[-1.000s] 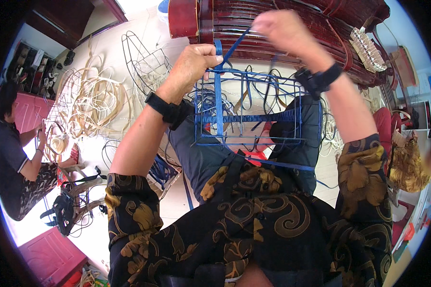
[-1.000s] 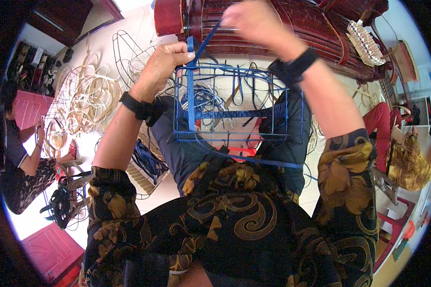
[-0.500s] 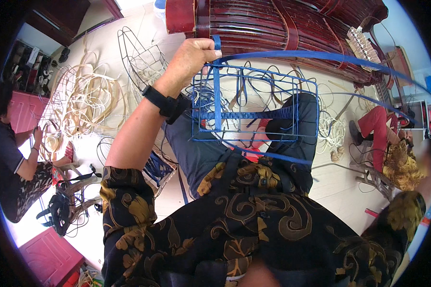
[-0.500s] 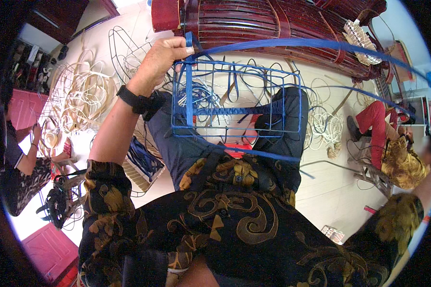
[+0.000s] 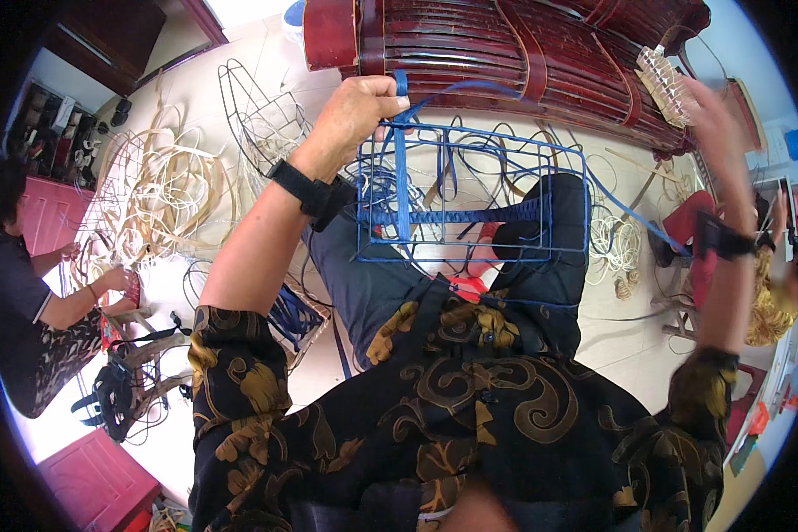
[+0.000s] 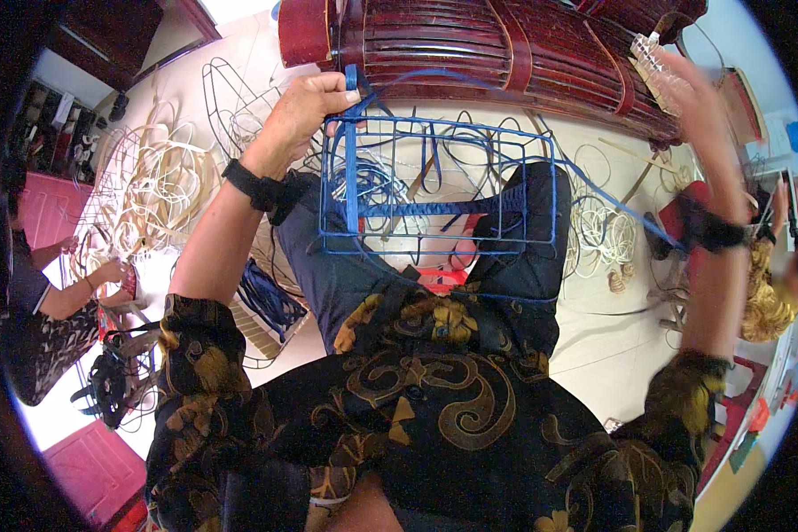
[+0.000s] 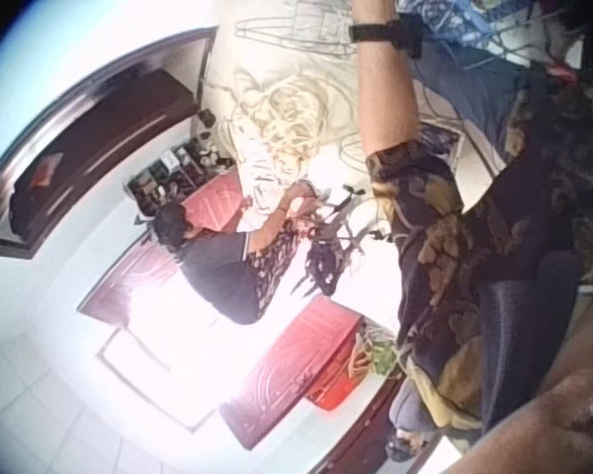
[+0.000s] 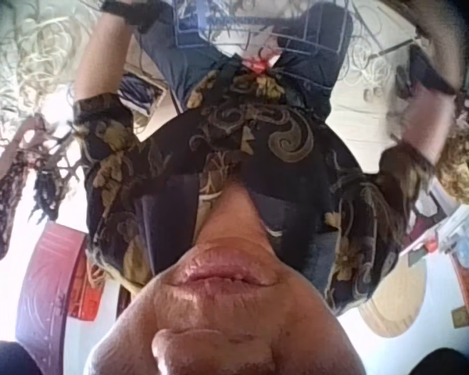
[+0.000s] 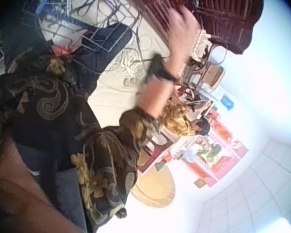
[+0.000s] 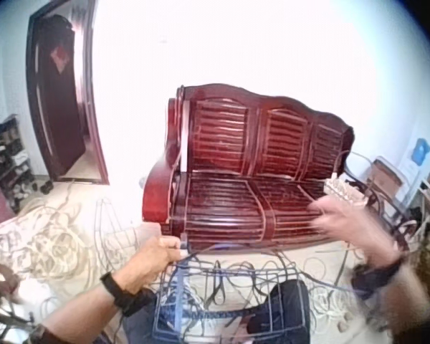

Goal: The person weaves blue plastic strips through a wire frame to create a basket, repeatedly pulling and threading the strips by hand.

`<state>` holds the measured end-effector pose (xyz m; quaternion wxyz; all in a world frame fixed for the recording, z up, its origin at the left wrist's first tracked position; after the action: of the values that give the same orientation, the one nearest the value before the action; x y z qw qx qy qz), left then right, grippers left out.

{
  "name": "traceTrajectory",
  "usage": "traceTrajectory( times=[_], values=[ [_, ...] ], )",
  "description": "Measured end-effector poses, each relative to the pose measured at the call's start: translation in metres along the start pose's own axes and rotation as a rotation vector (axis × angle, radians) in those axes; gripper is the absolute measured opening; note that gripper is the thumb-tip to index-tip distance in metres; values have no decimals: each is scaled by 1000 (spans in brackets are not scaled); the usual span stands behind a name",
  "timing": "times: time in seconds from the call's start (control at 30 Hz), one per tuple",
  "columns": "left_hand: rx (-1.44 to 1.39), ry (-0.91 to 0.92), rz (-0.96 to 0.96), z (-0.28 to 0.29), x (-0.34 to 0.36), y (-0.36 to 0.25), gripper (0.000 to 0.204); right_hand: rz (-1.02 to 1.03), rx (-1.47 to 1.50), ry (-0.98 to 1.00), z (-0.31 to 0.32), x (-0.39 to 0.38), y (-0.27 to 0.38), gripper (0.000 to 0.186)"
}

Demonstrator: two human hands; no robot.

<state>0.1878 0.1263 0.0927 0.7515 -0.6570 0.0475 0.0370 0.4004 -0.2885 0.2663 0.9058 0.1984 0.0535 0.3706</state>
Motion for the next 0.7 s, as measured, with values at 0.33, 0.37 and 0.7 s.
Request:
traceTrajectory(
  times=[0.33,0.37,0.7],
  values=[
    [-11,-3,41,2,-3,0,13,528,-25,345,-241,96,186,32],
    [-13,-1,44,2,-2,0,13,523,-16,318,-234,99,183,27],
    [-3,-4,-11,-2,1,-2,22,105,-240,-402,38,42,-9,21]
  ],
)
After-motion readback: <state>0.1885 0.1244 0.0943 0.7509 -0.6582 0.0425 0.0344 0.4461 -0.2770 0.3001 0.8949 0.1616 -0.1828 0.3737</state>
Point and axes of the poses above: each hand's wrist, its own x-axis towards the middle knuckle, its own z-axis out of the back of the hand, y = z × x, the point moved 4 cm from there along x, towards the middle knuckle, and after that the axes turned 14 degrees about y, right-handed, at the moved point
